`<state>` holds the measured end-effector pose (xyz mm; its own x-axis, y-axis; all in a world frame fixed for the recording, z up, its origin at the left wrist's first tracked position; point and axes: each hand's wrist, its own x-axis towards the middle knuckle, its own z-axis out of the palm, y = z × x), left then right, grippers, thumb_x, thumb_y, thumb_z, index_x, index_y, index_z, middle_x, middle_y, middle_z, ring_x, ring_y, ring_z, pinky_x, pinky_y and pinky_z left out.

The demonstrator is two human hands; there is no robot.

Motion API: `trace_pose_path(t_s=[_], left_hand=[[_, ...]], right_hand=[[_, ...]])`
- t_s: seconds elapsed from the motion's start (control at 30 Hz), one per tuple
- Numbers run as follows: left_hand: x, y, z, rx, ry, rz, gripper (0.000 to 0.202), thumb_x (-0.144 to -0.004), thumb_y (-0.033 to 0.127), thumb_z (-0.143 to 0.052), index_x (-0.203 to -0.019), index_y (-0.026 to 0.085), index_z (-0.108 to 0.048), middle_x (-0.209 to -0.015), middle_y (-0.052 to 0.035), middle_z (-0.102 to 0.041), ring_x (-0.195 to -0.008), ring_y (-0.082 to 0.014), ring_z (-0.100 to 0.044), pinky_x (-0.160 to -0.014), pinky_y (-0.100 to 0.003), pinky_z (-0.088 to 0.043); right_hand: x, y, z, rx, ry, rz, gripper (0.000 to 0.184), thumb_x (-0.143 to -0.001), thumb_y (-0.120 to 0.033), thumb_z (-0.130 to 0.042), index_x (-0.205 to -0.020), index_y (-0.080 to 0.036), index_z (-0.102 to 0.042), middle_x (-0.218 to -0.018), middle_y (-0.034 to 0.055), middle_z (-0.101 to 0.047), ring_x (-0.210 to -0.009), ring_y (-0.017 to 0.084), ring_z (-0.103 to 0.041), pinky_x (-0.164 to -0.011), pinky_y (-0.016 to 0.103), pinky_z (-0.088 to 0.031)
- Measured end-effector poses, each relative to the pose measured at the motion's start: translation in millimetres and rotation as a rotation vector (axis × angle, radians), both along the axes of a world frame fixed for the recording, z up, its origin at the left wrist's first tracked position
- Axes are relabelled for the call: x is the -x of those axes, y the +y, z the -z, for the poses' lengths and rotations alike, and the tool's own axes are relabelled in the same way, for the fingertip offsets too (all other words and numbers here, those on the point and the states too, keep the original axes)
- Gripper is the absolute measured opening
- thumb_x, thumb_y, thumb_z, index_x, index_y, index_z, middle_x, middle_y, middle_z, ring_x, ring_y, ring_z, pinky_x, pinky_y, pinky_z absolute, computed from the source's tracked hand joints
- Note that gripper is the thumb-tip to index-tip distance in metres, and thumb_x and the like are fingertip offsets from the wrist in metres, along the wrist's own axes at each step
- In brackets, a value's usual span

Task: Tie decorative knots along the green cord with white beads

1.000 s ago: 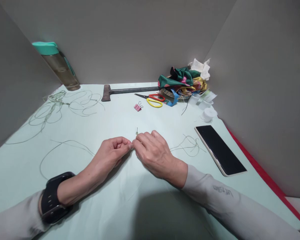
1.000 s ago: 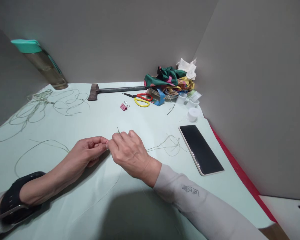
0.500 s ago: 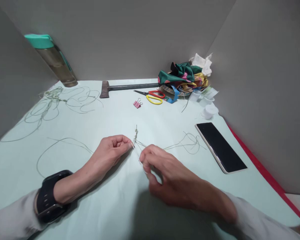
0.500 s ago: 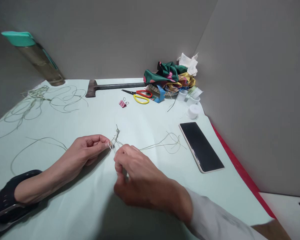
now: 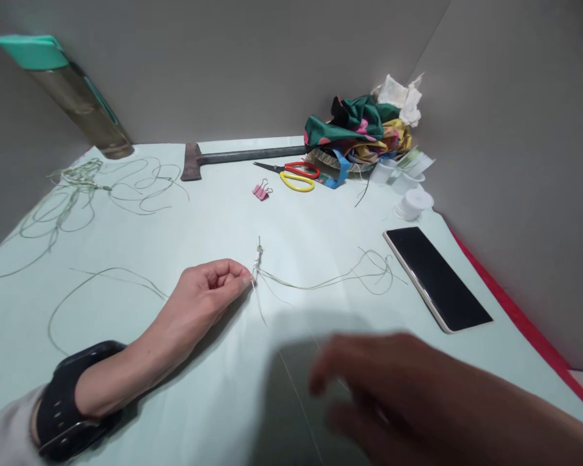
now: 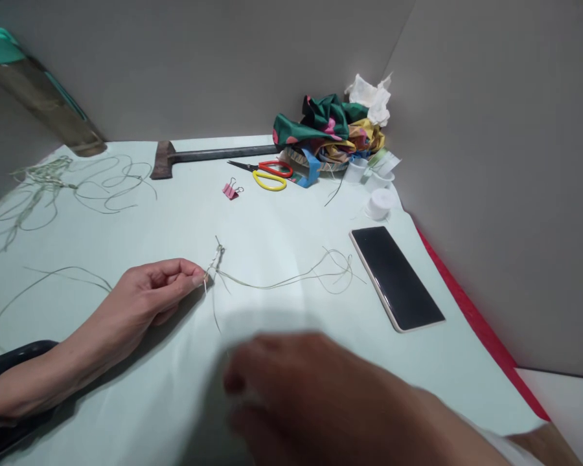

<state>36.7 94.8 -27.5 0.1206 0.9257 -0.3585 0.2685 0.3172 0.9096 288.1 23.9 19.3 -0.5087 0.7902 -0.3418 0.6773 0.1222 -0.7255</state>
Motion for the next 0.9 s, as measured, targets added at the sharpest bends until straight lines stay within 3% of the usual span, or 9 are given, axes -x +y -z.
trace_pose_path(t_s=[0.03, 0.1, 0.2, 0.4, 0.53, 0.7, 0.9], left_hand=[[0, 0, -0.3, -0.003, 0.002, 0.0, 0.034, -0.077, 0.051, -0.079, -0.074, 0.018, -0.071, -0.051, 0.0072, -0.036, -0.048, -0.0085, -0.025, -0.045, -0.023, -0.017], [0, 0, -0.3, -0.009, 0.005, 0.001, 0.035, -0.078, 0.052, -0.078, -0.075, 0.018, -0.071, -0.051, 0.0072, -0.037, -0.049, -0.0085, -0.025, -0.046, -0.023, -0.018], [0, 1, 1.1, -0.013, 0.009, 0.001, 0.036, -0.08, 0.052, -0.076, -0.072, 0.018, -0.07, -0.05, 0.0074, -0.037, -0.049, -0.0084, -0.025, -0.046, -0.023, -0.019], [4, -1, 4.6, -0.012, 0.011, 0.004, 0.033, -0.082, 0.051, -0.076, -0.076, 0.019, -0.071, -0.057, 0.0069, -0.039, -0.053, -0.0091, -0.027, -0.047, -0.023, -0.021], [8, -3, 6.2, -0.002, 0.02, 0.022, 0.038, -0.086, 0.058, -0.073, -0.082, 0.02, -0.07, -0.06, 0.007, -0.035, -0.054, -0.0098, -0.025, -0.047, -0.023, -0.019], [8, -2, 7.0, -0.02, 0.065, 0.025, 0.034, -0.087, 0.056, -0.072, -0.093, 0.023, -0.07, -0.057, 0.0084, -0.031, -0.053, -0.011, -0.026, -0.047, -0.025, -0.019], [4, 0, 1.3, -0.053, 0.13, 0.044, 0.037, -0.085, 0.057, -0.07, -0.085, 0.02, -0.07, -0.054, 0.0077, -0.033, -0.051, -0.0112, -0.028, -0.047, -0.026, -0.019]], right_hand=[[14, 15, 1.7, -0.01, 0.024, 0.048, 0.02, -0.097, -0.031, -0.059, -0.112, -0.035, -0.071, -0.073, -0.0041, -0.072, -0.054, 0.014, -0.061, -0.058, 0.028, -0.047], [39, 42, 10.9, 0.041, 0.139, 0.192, 0.017, -0.094, -0.026, -0.061, -0.11, -0.029, -0.067, -0.068, -0.0057, -0.068, -0.054, 0.013, -0.059, -0.061, 0.028, -0.047], [64, 69, 33.0, 0.172, 0.318, 0.245, 0.017, -0.093, -0.032, -0.063, -0.106, -0.023, -0.057, -0.101, 0.0015, -0.073, -0.051, 0.009, -0.062, -0.055, 0.026, -0.048], [75, 77, 62.0, -0.06, 0.275, 0.204, 0.012, -0.091, -0.02, -0.062, -0.085, -0.023, -0.052, -0.066, -0.0056, -0.054, -0.062, 0.012, -0.048, -0.064, 0.028, -0.037], [70, 79, 63.8, -0.191, 0.263, 0.18, 0.017, -0.093, -0.019, -0.056, -0.077, -0.023, -0.05, -0.063, -0.0062, -0.045, -0.061, 0.012, -0.037, -0.064, 0.03, -0.029], [60, 82, 61.2, -0.246, 0.246, 0.185, 0.015, -0.093, -0.02, -0.053, -0.078, -0.022, -0.051, -0.062, -0.0061, -0.046, -0.059, 0.012, -0.039, -0.063, 0.03, -0.029], [51, 79, 55.4, -0.253, 0.209, 0.19, 0.016, -0.091, -0.018, -0.053, -0.076, -0.022, -0.051, -0.061, -0.0065, -0.046, -0.057, 0.011, -0.039, -0.061, 0.029, -0.03]])
